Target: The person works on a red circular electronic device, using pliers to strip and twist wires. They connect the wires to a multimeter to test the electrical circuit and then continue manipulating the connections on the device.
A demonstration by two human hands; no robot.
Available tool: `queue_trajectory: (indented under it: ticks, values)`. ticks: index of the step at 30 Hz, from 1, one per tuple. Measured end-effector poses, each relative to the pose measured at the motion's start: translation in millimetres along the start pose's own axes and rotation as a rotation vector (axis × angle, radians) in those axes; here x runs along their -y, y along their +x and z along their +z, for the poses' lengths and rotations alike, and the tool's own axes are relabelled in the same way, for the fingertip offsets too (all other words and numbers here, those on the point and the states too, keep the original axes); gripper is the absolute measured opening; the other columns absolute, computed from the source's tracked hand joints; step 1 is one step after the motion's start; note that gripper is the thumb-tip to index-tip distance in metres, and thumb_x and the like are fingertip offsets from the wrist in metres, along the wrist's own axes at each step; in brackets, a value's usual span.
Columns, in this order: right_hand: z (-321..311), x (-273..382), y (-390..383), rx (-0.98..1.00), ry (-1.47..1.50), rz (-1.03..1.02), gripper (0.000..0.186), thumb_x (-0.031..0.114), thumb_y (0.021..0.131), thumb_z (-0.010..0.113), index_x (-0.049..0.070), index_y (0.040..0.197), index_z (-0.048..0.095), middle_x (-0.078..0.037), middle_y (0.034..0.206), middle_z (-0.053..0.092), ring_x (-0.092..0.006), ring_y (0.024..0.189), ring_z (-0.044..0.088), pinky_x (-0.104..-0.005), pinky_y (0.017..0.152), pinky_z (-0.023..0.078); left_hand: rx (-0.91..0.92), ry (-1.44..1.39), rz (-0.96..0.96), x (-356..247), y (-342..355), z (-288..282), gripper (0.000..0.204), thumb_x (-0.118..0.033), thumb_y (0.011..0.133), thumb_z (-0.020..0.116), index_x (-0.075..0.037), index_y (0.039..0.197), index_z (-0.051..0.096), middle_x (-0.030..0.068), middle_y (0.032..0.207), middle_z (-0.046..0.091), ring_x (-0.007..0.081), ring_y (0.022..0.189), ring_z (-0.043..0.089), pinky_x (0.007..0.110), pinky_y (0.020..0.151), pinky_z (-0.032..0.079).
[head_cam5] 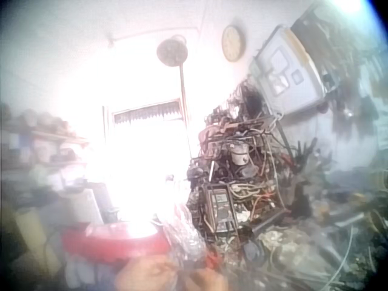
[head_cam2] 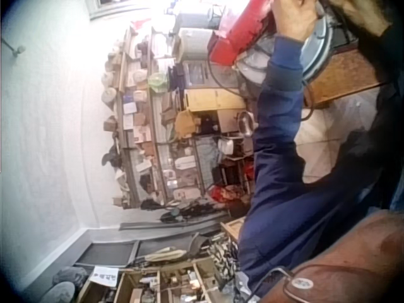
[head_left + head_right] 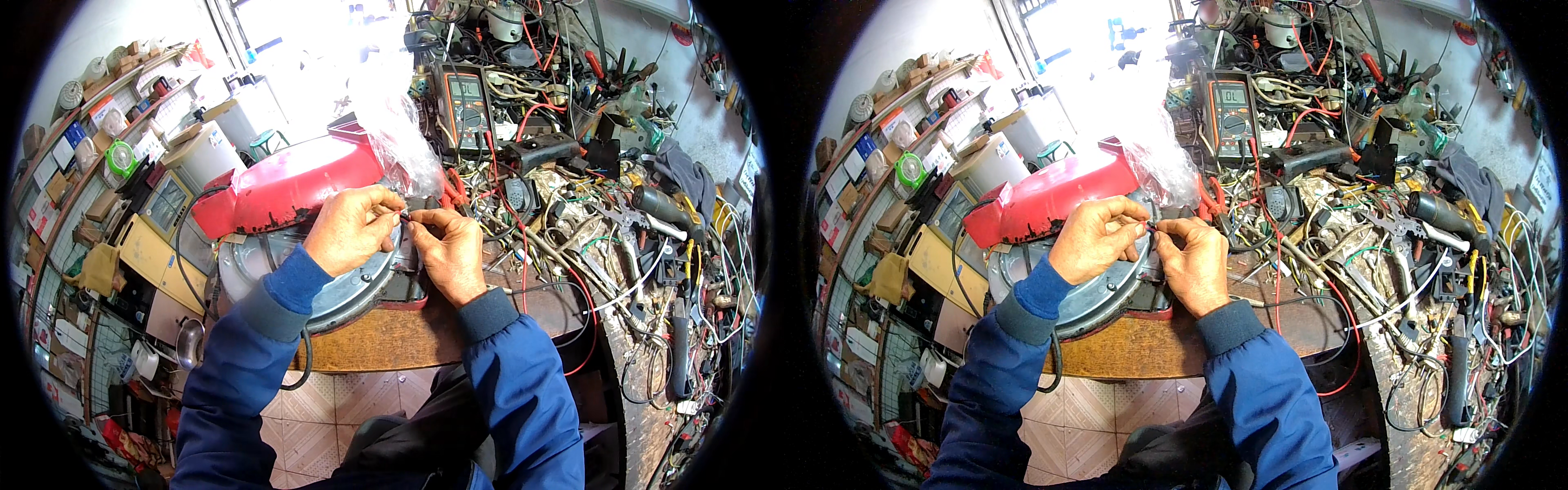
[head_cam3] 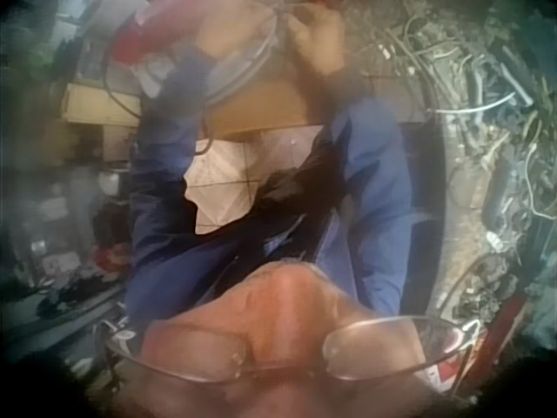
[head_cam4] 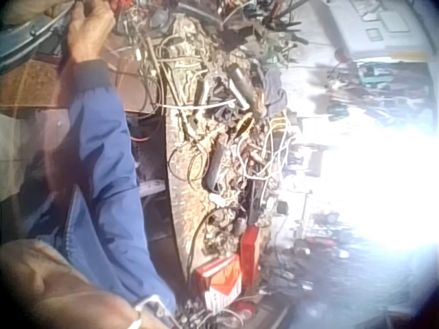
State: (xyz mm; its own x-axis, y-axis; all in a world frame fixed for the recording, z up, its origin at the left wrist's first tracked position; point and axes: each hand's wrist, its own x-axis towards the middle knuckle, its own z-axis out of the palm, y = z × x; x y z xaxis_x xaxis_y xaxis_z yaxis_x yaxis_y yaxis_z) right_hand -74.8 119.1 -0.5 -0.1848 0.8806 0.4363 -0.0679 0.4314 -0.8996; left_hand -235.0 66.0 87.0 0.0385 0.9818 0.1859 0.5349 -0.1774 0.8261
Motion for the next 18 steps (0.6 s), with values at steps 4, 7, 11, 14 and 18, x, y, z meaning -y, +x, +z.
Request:
queue_trajectory:
  ticks: [4,7,11,14,18]
  values:
    - [0,-1,0,-0.009,-0.011,-0.019,0.017,0.009,0.088,0.075,-0.003,0.100,0.078,-0.018,0.087,0.075,-0.0264,0.079,0.074,-0.0365,0.075,0.057,-0.003,0.037,0.007,0,0,0,0.016,-0.002,0.099,0.065,0.006,0.113,0.068,0.0067,0.085,0.072,0.0113,0.068,0.070,0.028,0.061,0.058]
    - [0,0,0,-0.008,-0.008,-0.014,0.018,0.009,0.088,0.075,-0.003,0.100,0.078,-0.018,0.087,0.075,-0.0268,0.080,0.074,-0.0367,0.075,0.057,0.000,0.036,0.006,2,0,0,0.016,-0.001,0.099,0.066,0.006,0.114,0.068,0.0062,0.087,0.071,0.0111,0.070,0.069,0.028,0.062,0.058]
    - [0,2,0,-0.009,-0.019,0.005,0.018,0.009,0.088,0.075,-0.003,0.100,0.078,-0.019,0.089,0.075,-0.0278,0.082,0.075,-0.0371,0.078,0.057,0.002,0.056,-0.002,1,0,0,0.017,0.000,0.098,0.067,0.006,0.114,0.068,0.0063,0.090,0.072,0.0112,0.072,0.070,0.027,0.064,0.058]
    - [-1,0,0,-0.016,-0.031,-0.008,0.019,0.010,0.088,0.075,-0.003,0.101,0.079,-0.020,0.091,0.076,-0.0283,0.084,0.075,-0.0374,0.079,0.057,-0.003,0.026,0.025,4,1,1,0.016,0.001,0.098,0.067,0.005,0.113,0.069,0.0060,0.091,0.072,0.0112,0.073,0.070,0.027,0.065,0.058]
    - [1,2,0,-0.013,-0.040,-0.011,0.019,0.010,0.088,0.075,-0.003,0.101,0.079,-0.020,0.093,0.076,-0.0290,0.085,0.075,-0.0376,0.080,0.058,-0.037,0.088,0.077,9,1,1,0.015,0.001,0.097,0.068,0.004,0.111,0.070,0.0062,0.090,0.074,0.0108,0.073,0.070,0.026,0.065,0.057]
